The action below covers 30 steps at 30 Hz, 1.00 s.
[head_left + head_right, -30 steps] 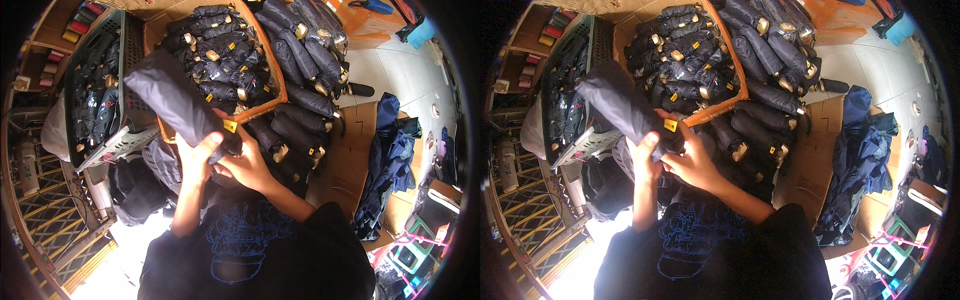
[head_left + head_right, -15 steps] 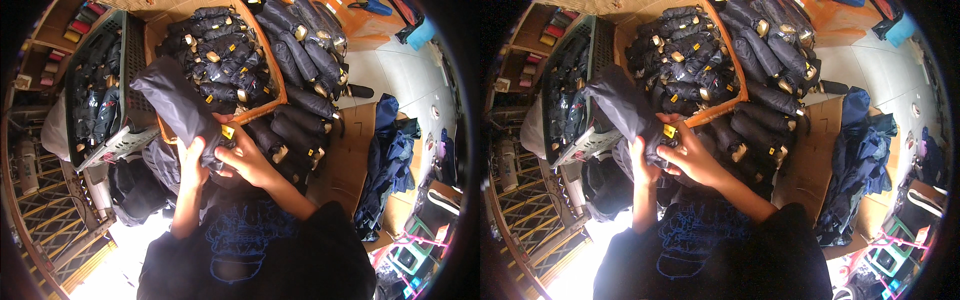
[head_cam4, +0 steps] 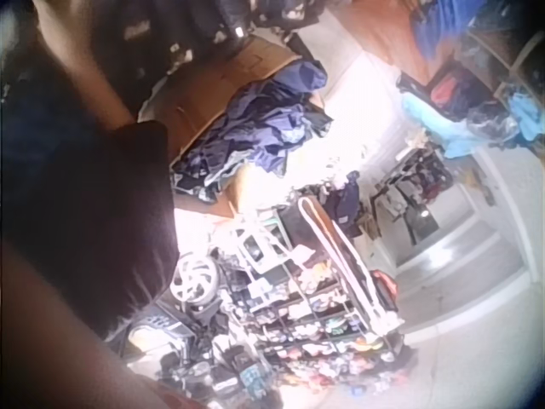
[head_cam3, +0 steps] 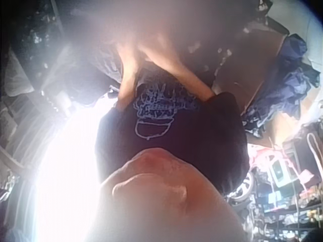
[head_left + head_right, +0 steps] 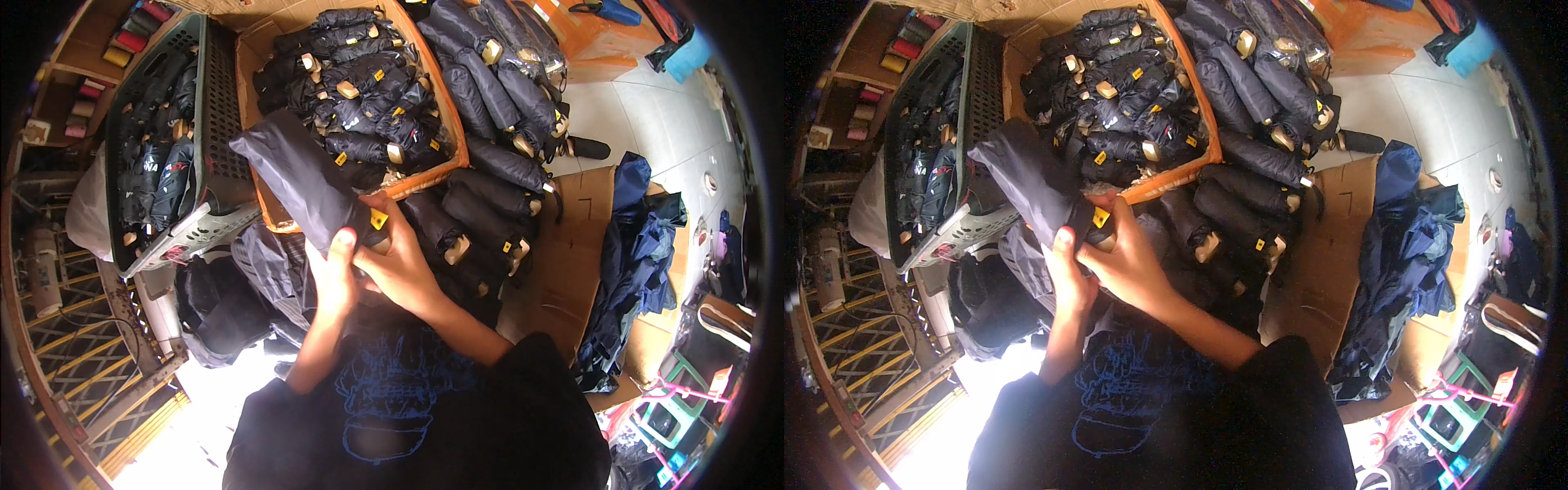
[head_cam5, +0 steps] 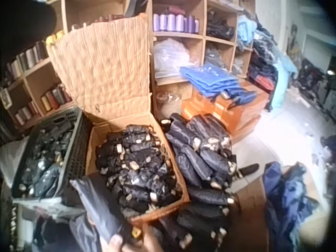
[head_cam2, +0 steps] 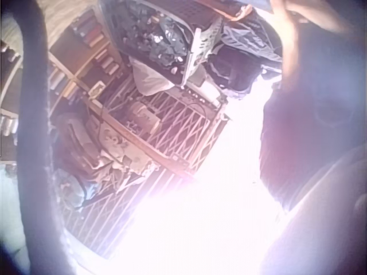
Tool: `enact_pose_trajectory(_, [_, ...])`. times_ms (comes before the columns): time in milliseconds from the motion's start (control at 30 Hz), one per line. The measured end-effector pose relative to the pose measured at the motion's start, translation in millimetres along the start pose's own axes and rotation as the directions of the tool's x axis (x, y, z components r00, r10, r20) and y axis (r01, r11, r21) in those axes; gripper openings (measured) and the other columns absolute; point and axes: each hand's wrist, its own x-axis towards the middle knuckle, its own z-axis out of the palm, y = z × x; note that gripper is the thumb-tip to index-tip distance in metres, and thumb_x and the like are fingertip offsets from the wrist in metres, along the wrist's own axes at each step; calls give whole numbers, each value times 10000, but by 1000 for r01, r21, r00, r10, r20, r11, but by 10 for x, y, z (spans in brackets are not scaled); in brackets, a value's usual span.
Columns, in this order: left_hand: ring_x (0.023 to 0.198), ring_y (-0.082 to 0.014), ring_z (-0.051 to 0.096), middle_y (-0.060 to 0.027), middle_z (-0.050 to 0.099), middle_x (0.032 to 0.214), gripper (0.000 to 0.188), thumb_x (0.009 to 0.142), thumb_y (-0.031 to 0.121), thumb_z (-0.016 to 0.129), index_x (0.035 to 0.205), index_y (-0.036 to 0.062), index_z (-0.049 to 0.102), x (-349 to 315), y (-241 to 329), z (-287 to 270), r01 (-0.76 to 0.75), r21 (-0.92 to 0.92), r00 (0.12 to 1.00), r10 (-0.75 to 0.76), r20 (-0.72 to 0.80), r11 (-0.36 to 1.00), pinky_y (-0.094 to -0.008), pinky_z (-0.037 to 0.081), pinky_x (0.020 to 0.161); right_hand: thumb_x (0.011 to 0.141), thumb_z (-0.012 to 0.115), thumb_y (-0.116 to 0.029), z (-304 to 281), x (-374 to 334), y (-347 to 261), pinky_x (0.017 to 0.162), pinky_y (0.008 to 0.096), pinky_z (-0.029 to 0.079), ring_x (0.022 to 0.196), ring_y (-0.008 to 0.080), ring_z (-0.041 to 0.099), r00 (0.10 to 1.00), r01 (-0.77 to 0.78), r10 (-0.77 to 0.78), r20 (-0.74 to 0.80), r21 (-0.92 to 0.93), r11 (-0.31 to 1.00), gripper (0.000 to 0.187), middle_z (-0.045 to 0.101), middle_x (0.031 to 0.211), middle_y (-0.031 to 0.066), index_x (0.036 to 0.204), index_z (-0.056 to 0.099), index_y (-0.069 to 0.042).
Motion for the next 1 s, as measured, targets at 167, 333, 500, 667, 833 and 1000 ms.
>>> enact_pose_trajectory(167, [1083, -250, 587, -176, 599, 1178, 741, 797, 499, 676, 1266, -32, 461, 109, 151, -141, 76, -311, 997, -62, 53, 947, -366, 467, 963, 780, 721, -62, -52, 8, -140, 727, 318, 511, 959, 228, 611, 995, 44, -14, 100, -304, 952, 465, 549, 1065, 154, 1152, 450, 3])
enact_pose_trajectory(333, [928, -252, 609, -131, 584, 976, 618, 858, 328, 645, 1333, 49, 367, 165, 64, -228, 78, -502, 992, -119, -51, 861, -370, 517, 845, 786, 699, -59, 35, -35, 0, 685, 354, 503, 869, 280, 592, 897, 442, -392, 205, -426, 789, 498, 469, 1135, 193, 1169, 385, -6])
enact_pose_trajectory(500, [957, -256, 568, -117, 546, 954, 721, 839, 407, 633, 1377, 56, 307, 135, 10, -267, 17, -408, 999, -1, 38, 913, -382, 496, 862, 864, 658, -67, 3, -2, 86, 537, 254, 513, 769, 136, 593, 988, -48, 32, 154, 104, 993, 464, 507, 1148, 161, 1196, 341, 3])
enact_pose_trajectory(667, [994, -273, 543, -109, 528, 953, 740, 782, 436, 683, 1315, 47, 347, 80, 34, -160, -32, -143, 999, 37, 30, 989, -394, 442, 952, 844, 657, -13, -39, 53, 51, 599, 256, 519, 866, 140, 597, 987, -93, 64, 147, 203, 975, 470, 519, 1157, 138, 1211, 364, 5])
enact_pose_trajectory(833, [1092, -290, 533, -108, 556, 907, 683, 736, 419, 724, 1212, 53, 399, -47, -95, -167, 43, -239, 998, -29, 61, 970, -377, 424, 968, 807, 668, 45, -63, -15, 26, 743, 250, 483, 929, 111, 518, 984, -107, 75, 163, 196, 975, 457, 481, 1081, 86, 1167, 390, -5])
enact_pose_trajectory(1000, [1218, -336, 476, -174, 593, 1022, 737, 738, 492, 702, 1231, 25, 415, 10, -108, -151, 52, -291, 980, 7, 198, 955, -432, 379, 1022, 712, 795, -67, 60, -77, 285, 795, 305, 450, 884, 157, 520, 994, 113, -110, -28, 227, 967, 558, 471, 1020, 96, 1093, 388, -31])
